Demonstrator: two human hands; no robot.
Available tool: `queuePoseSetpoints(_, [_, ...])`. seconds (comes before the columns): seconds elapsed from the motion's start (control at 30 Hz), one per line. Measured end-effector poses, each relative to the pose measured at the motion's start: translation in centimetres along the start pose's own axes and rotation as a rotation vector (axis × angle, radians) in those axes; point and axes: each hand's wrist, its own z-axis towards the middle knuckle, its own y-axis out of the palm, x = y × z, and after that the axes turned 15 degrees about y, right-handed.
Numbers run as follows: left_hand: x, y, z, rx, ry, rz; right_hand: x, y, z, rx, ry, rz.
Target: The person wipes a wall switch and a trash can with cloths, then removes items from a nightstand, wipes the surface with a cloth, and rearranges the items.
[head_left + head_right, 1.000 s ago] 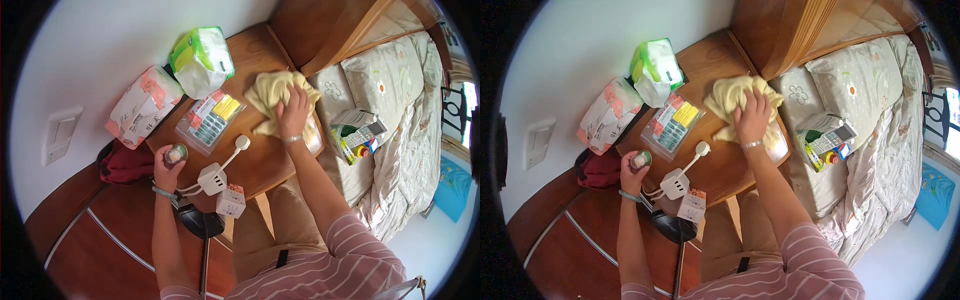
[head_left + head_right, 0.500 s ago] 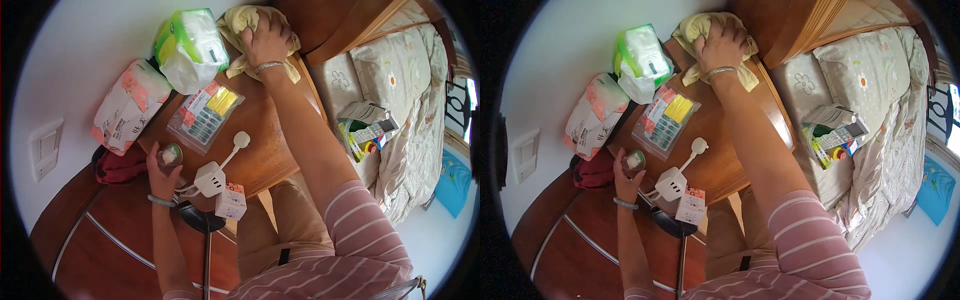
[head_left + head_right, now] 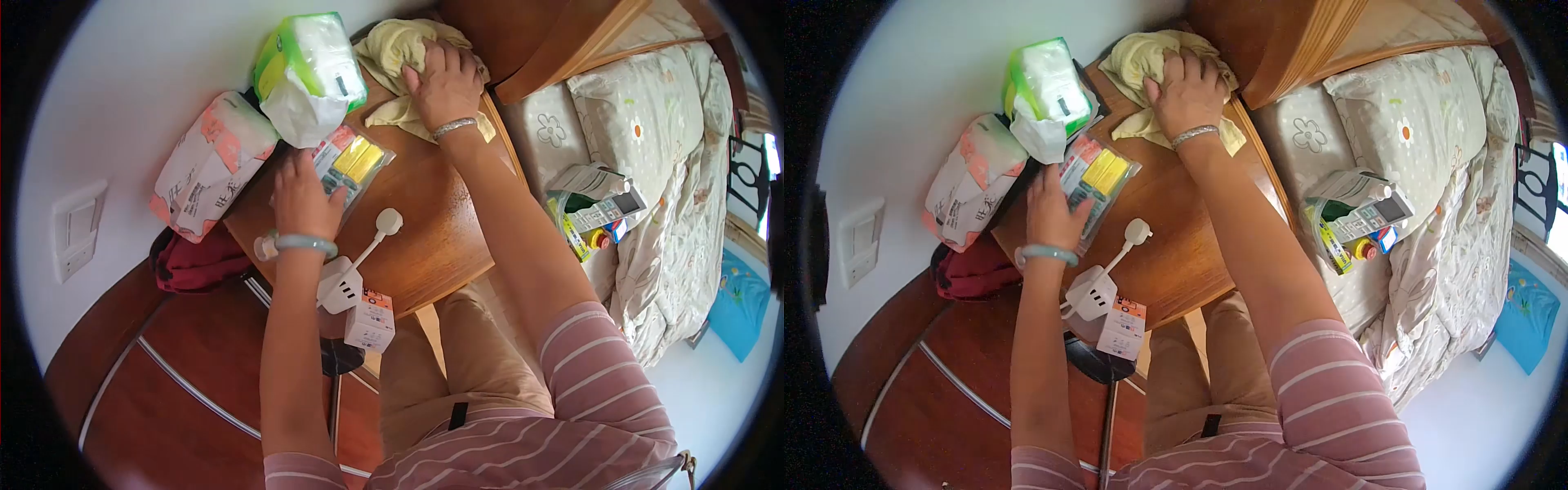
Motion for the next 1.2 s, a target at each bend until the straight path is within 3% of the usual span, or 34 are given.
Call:
queuePoseSetpoints(0.07, [-0.3,0.4,0.5,-0.126,-0.144,-0.047,0.5,1.0,-0.6,0.058,-0.03,0.042])
queuePoseSetpoints(0.17, [-1.8,1.4,0.1,-0.066,-0.077,-0.059,-0.9,-1.5,-2.0,0.101,-0.051,0.046])
queuePoseSetpoints(0.2, [-1.7,1.1,0.1,-0.078,-0.091,-0.034,-1.1,-2.4,-2.9,0.187,-0.145,0.111])
queuePoseSetpoints(0.3, [-2.4,1.4,0.0,-0.024,0.005,-0.016,-1.3,-4.7,-7.1,-0.082,-0.26,0.385])
queuePoseSetpoints(0.43, [-2.7,0.5,0.8,-0.241,-0.129,-0.129,-2.6,-5.9,-10.9,-0.433,0.024,0.365])
queuePoseSetpoints(0.63, [-1.8,-0.8,1.4,-0.145,0.048,-0.108,-2.2,-4.1,-9.4,-0.648,0.348,0.642])
queuePoseSetpoints(0.8, [-0.1,-2.6,1.7,-0.082,0.144,-0.112,-2.3,-6.3,-8.7,-0.566,0.449,0.941])
queuePoseSetpoints(0.93, [2.5,-3.3,1.9,-0.09,0.206,-0.155,-0.3,-8.4,-9.1,-0.479,0.49,0.957])
queuePoseSetpoints(1.03, [5.7,-2.6,1.5,0.026,0.321,-0.226,0.4,-12.5,-9.5,-0.405,0.611,1.049])
queuePoseSetpoints(1.1, [8.3,-1.5,0.9,-0.006,0.351,-0.237,2.5,-14.5,-10.5,-0.377,0.645,0.977])
queuePoseSetpoints(1.17, [10.4,-0.2,-0.3,-0.184,0.339,-0.223,6.0,-15.1,-13.0,-0.368,0.699,0.882])
queuePoseSetpoints(1.2, [10.6,1.6,-1.0,-0.134,0.424,-0.218,7.6,-14.9,-14.5,-0.366,0.738,0.845])
